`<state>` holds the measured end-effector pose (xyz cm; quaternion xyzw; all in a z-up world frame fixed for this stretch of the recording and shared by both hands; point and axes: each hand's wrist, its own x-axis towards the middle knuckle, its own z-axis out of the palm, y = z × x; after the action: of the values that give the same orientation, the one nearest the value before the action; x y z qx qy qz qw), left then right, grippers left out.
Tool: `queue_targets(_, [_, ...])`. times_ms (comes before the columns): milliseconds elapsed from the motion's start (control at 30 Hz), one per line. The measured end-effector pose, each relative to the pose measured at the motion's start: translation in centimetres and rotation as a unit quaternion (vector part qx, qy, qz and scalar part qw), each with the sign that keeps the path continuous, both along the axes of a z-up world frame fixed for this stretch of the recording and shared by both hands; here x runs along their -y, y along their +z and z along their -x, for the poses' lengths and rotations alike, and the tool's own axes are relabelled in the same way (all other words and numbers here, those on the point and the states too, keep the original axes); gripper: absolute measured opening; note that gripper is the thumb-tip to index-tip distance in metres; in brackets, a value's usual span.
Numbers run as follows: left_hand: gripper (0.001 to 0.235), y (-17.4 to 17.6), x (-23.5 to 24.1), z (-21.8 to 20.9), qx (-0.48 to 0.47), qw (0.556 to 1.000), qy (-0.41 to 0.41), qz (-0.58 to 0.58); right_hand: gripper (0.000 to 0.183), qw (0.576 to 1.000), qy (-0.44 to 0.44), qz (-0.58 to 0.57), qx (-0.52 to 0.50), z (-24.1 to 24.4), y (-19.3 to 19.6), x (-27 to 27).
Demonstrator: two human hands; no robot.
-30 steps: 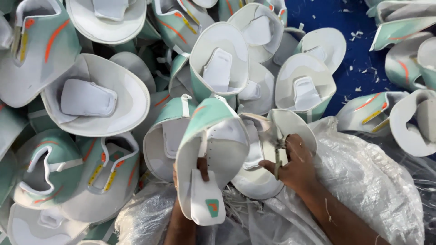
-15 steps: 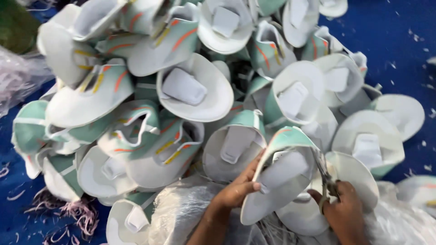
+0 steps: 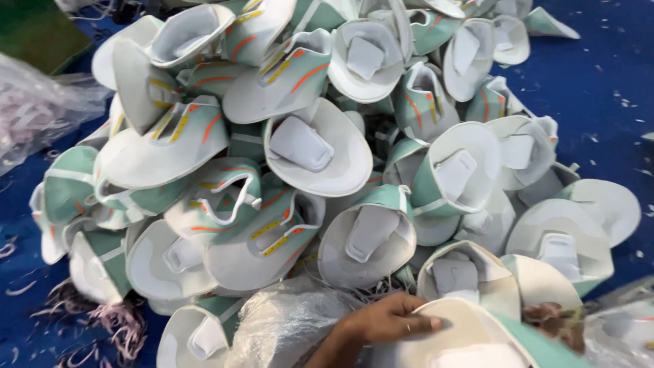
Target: The person uses scissors to trim excess threads and fabric from the edges of white and teal shoe uppers. They handle the shoes one by one, cutting loose material and occasionally shaking the shoe to remove debris.
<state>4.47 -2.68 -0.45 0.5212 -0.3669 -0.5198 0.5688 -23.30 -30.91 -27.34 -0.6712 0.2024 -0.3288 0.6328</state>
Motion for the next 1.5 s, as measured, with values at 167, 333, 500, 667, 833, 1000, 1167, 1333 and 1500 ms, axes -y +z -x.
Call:
queue_targets(167, [0.030,-11.1,-1.0,-2.6,-0.008,0.958,0.271,0.097,0.024,0.998,-0.042,0.036,-0.008,-5.3,4.7,2.4])
queue_targets(333, [0.030,-6.9,0.3,-5.4,-0.154,0.783,0.555,0.236,0.025,0.987,-0.146,0.070,-0.014,-7.8,10.7,0.5])
queue_targets(500, [0.039,-23.1,2.5,-5.0,-0.010,0.897,0.441,0.011,0.030,0.980,-0.169,0.017,-0.100,-10.4,18.2,-2.6])
queue_targets(667, [0.066,-19.7,5.4,-0.5,0.215,0.913,0.345,-0.037,0.043,0.930,-0.222,0.209,-0.207,-10.3,26.5,-3.9])
queue_targets(833, [0.098,-18.8,5.7,-0.7,0.518,0.823,0.075,-0.223,0.051,0.927,-0.178,0.191,-0.268,-9.8,26.6,-3.4])
queue_targets(1000, [0.079,-24.2,4.7,-1.5,0.541,0.807,0.233,-0.038,0.057,0.938,-0.074,0.140,-0.308,-10.1,26.1,-3.4])
queue_targets(1167, [0.092,-17.9,6.5,0.8,0.363,0.844,0.393,0.025,0.044,0.983,-0.120,-0.020,-0.135,-9.6,20.9,-2.3])
queue_targets(1333, [0.117,-17.9,7.2,1.0,0.015,0.908,0.407,0.099,0.024,0.972,-0.117,-0.205,0.026,-9.6,21.0,-2.2])
queue_targets(1500, [0.121,-17.8,7.8,0.9,-0.002,0.875,0.481,0.061,0.026,0.975,-0.106,-0.196,-0.024,-9.8,20.1,-2.0])
